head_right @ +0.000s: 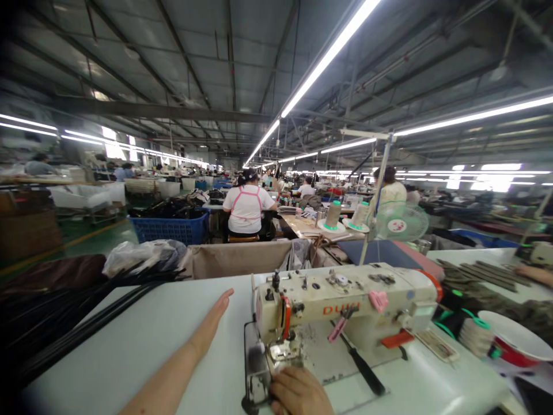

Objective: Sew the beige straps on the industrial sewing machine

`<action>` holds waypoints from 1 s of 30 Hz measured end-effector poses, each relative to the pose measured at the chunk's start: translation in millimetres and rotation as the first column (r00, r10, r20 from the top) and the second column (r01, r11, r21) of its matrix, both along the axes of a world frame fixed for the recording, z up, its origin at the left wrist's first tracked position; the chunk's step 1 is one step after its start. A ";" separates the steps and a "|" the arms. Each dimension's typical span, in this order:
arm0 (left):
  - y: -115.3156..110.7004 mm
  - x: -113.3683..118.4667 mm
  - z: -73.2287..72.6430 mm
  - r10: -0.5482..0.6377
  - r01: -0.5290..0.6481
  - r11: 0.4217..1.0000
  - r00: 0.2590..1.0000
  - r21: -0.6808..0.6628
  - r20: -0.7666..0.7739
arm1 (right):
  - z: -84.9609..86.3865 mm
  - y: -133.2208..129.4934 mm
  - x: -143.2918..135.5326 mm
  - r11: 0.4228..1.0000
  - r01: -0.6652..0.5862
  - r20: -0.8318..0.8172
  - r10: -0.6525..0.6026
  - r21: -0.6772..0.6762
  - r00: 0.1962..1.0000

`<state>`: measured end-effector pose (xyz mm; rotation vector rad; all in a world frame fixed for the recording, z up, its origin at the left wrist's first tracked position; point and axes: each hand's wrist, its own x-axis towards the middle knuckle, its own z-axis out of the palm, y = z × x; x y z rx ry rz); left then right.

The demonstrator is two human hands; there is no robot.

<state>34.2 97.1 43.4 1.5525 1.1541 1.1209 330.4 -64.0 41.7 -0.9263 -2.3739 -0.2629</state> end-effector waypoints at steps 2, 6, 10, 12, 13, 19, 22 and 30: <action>-23.9 -1.8 10.5 -0.001 0.002 1.000 0.999 -0.013 0.044 | 12.4 -9.6 -6.9 0.996 0.073 -0.002 -0.074 -0.059 0.997; -60.6 0.6 16.8 0.038 -0.033 0.998 0.994 -0.044 0.107 | 28.1 -21.5 -16.2 0.987 0.104 0.002 -0.105 -0.123 0.994; -93.5 15.5 5.5 0.134 -0.121 0.986 0.985 -0.111 0.112 | 26.2 -20.6 -15.3 0.988 0.097 -0.002 -0.098 -0.121 0.995; -109.7 27.1 1.4 0.147 -0.133 0.982 0.984 -0.134 0.101 | 24.4 -19.3 -14.2 0.988 0.096 0.000 -0.097 -0.120 0.995; -116.9 32.8 0.7 0.133 -0.120 0.985 0.986 -0.125 0.101 | 24.1 -18.9 -14.1 0.988 0.095 -0.001 -0.096 -0.120 0.995; -130.6 42.2 5.6 0.096 -0.091 0.995 0.987 -0.045 0.129 | 26.6 -19.1 -16.7 0.988 0.090 -0.017 -0.093 -0.128 0.996; -123.2 33.5 4.8 0.158 -0.150 0.985 0.982 -0.085 0.105 | 26.1 -19.1 -16.9 0.987 0.091 -0.021 -0.094 -0.136 0.995; -121.7 28.6 11.4 0.181 -0.166 0.975 0.979 -0.150 0.089 | 23.3 -18.5 -14.3 0.980 0.103 -0.010 -0.106 -0.170 0.994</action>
